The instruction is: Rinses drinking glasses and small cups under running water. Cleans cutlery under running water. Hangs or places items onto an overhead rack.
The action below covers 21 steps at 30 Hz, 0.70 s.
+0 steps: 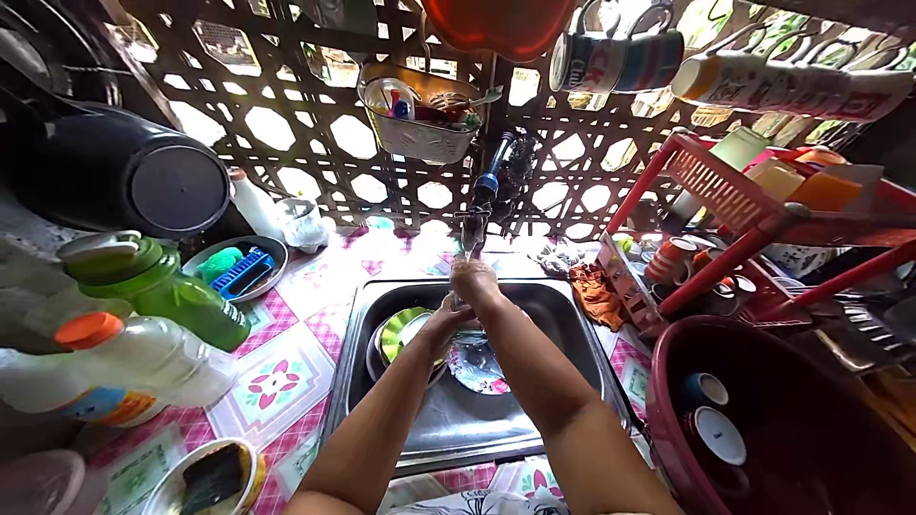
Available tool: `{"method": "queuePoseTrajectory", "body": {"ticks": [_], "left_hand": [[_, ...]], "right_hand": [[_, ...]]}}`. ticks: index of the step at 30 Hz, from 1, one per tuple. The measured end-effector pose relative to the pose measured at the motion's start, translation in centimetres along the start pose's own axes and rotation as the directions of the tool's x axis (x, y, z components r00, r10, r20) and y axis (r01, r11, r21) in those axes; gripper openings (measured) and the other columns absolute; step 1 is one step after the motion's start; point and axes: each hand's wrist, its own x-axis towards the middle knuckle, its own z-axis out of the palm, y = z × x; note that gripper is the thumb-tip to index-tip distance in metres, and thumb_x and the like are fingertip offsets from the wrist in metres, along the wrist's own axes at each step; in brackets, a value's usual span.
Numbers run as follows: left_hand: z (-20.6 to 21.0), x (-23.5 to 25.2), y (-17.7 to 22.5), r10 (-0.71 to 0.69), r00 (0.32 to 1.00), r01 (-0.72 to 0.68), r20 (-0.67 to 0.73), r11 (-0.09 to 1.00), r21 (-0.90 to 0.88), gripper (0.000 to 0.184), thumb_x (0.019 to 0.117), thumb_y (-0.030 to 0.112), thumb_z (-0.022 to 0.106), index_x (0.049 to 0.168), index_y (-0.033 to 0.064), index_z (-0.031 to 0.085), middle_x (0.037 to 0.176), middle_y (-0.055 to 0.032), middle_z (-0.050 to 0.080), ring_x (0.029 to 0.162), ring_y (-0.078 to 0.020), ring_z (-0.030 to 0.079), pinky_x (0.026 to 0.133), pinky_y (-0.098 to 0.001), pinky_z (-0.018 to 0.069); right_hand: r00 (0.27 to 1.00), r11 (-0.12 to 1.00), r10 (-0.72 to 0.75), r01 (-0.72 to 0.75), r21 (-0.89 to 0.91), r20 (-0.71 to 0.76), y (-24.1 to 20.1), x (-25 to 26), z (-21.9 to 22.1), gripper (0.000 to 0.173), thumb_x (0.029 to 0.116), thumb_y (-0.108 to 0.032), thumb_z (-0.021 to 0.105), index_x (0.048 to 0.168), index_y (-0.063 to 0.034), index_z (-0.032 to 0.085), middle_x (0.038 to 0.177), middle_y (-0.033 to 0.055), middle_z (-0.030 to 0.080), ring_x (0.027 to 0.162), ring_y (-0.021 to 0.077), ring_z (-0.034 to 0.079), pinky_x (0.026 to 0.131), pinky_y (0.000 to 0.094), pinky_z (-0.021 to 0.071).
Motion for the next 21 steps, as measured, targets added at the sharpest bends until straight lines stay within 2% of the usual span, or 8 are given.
{"method": "queuePoseTrajectory", "body": {"ticks": [3,5,7,11,13,16,19,21], "left_hand": [[-0.9,0.7,-0.3,0.042,0.997,-0.034,-0.062,0.993,0.116,0.097,0.078,0.008,0.081,0.156,0.0071,0.024,0.125,-0.0186,0.064,0.102,-0.0228,0.068,0.085,-0.0391,0.0585],[-1.8,-0.4,-0.6,0.045,0.998,-0.032,0.054,0.975,-0.219,0.077,0.0899,0.018,0.069,0.156,0.0129,0.03,0.125,-0.0162,0.066,0.099,-0.0236,0.07,0.08,-0.0397,0.059],[-2.0,-0.9,-1.4,0.117,0.969,0.015,0.215,0.849,-0.529,0.066,0.0883,0.043,0.068,0.142,0.0111,0.048,0.12,-0.0139,0.07,0.099,-0.0234,0.071,0.079,-0.0392,0.0606],[-1.0,-0.9,-1.2,-0.046,0.983,0.164,0.177,0.654,-0.738,0.073,0.1028,0.066,0.027,0.14,0.0078,0.051,0.126,-0.0162,0.066,0.11,-0.0281,0.068,0.087,-0.0446,0.0589],[-0.9,-0.9,-0.6,-0.212,0.976,0.184,0.045,0.702,-0.688,0.066,0.1051,0.062,0.027,0.142,0.0118,0.049,0.125,-0.0166,0.065,0.104,-0.0303,0.068,0.079,-0.0451,0.059],[-0.8,-0.6,-0.1,-0.209,0.966,0.065,-0.154,0.769,-0.636,0.051,0.1073,0.053,0.036,0.132,0.0113,0.054,0.111,-0.0162,0.068,0.091,-0.0307,0.071,0.072,-0.0467,0.0607],[-1.3,0.1,-1.3,0.125,0.916,-0.248,-0.382,0.923,-0.294,0.042,0.1079,0.03,0.05,0.14,0.0037,0.047,0.122,-0.0164,0.065,0.101,-0.0259,0.068,0.081,-0.043,0.0581],[-2.3,0.8,-2.7,0.461,0.794,-0.471,-0.397,0.879,0.079,0.054,0.0968,0.028,0.064,0.136,-0.0058,0.05,0.125,-0.0172,0.062,0.106,-0.0194,0.065,0.092,-0.0361,0.0562]], "right_hand": [[0.999,0.999,-0.04,0.04,0.017,-0.029,-0.7,-0.3,0.5,0.035,0.1066,-0.025,0.046,0.135,-0.0154,0.063,0.124,0.0168,0.07,0.118,0.0384,0.065,0.094,0.0644,0.051],[0.989,0.958,-0.139,0.149,0.246,-0.056,0.9,1.2,0.5,0.033,0.1089,-0.029,0.047,0.131,-0.0113,0.065,0.126,0.0183,0.068,0.121,0.0369,0.064,0.1,0.0629,0.0492],[0.982,0.877,-0.16,0.188,0.443,-0.101,2.2,2.4,0.7,0.034,0.1086,-0.031,0.05,0.125,-0.0057,0.068,0.12,0.0213,0.069,0.115,0.0363,0.064,0.1,0.0594,0.0477],[0.974,0.894,-0.044,0.137,0.427,-0.22,1.9,1.4,0.6,0.038,0.1087,-0.031,0.05,0.134,-0.0051,0.061,0.121,0.0253,0.068,0.114,0.0415,0.066,0.097,0.063,0.0504],[0.964,0.935,-0.057,0.143,0.325,-0.26,1.8,0.7,0.2,0.04,0.1098,-0.032,0.047,0.135,-0.0047,0.06,0.12,0.0247,0.068,0.113,0.0421,0.066,0.096,0.0628,0.0516],[0.947,0.934,-0.15,0.23,0.274,-0.284,2.3,-0.1,0.6,0.041,0.1095,-0.039,0.045,0.124,-0.0082,0.069,0.117,0.0175,0.072,0.112,0.0359,0.067,0.097,0.06,0.0508],[0.994,0.946,-0.035,0.066,0.317,-0.102,2.7,0.1,0.8,0.058,0.1098,-0.05,0.036,0.122,-0.0021,0.067,0.121,0.0232,0.069,0.116,0.0401,0.065,0.098,0.0643,0.0488],[0.999,0.928,0.051,-0.049,0.37,0.005,2.9,1.0,1.0,0.051,0.1094,-0.043,0.044,0.117,0.0019,0.067,0.11,0.0231,0.068,0.099,0.0358,0.067,0.087,0.0566,0.0529]]}}
